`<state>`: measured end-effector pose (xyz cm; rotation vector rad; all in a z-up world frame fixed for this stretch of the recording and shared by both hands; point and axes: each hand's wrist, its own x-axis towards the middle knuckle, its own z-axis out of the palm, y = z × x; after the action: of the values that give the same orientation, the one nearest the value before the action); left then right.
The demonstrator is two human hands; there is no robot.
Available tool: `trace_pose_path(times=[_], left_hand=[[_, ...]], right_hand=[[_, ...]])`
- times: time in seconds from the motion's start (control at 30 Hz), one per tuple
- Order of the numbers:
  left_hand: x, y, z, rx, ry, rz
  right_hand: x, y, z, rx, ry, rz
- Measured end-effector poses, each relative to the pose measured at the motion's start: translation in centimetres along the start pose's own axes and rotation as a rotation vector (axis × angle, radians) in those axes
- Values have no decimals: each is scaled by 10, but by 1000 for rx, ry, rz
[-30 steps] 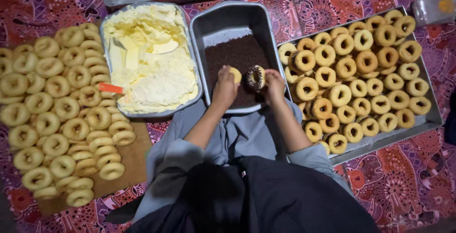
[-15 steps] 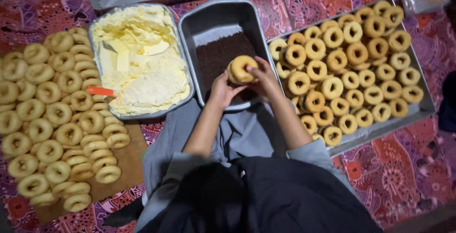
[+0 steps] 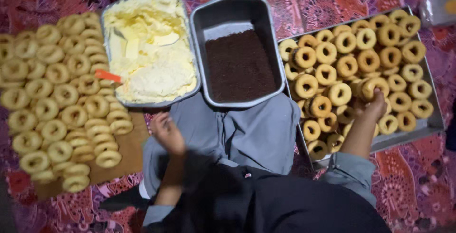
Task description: The person sits on the floor and repeatedly picks up ring-shaped doughnuts, fills them with a yellow cream using a small spatula, then rolls them in a dark crumb mixture before placing them on a metal tray.
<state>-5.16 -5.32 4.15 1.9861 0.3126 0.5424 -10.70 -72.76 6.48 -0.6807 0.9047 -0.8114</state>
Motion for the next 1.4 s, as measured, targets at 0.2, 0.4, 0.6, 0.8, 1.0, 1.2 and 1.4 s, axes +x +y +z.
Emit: trace_pose_path(times=[0.2, 0.4, 0.6, 0.8, 1.0, 1.2, 1.4], left_hand=[[15, -97, -62, 535, 169, -142], [112, -66, -41, 627, 187, -488], [109, -67, -59, 546, 613, -624], [19, -37, -77, -484, 132, -505], [-6, 1, -80, -1141, -141, -710], [16, -26, -45, -1302, 148, -664], [29, -51, -33, -1405, 65, -736]], right_hand=[[-15, 20, 21, -650, 155, -138], [-41, 30, 36, -1482, 355, -1011], [-144, 131, 116, -1014, -227, -1137], [-382, 281, 176, -771, -1393, 264], [-461, 297, 218, -1220, -1610, 80], [-479, 282, 209, -1026, -1505, -393], [-453, 289, 263, -1114, -1692, -738]])
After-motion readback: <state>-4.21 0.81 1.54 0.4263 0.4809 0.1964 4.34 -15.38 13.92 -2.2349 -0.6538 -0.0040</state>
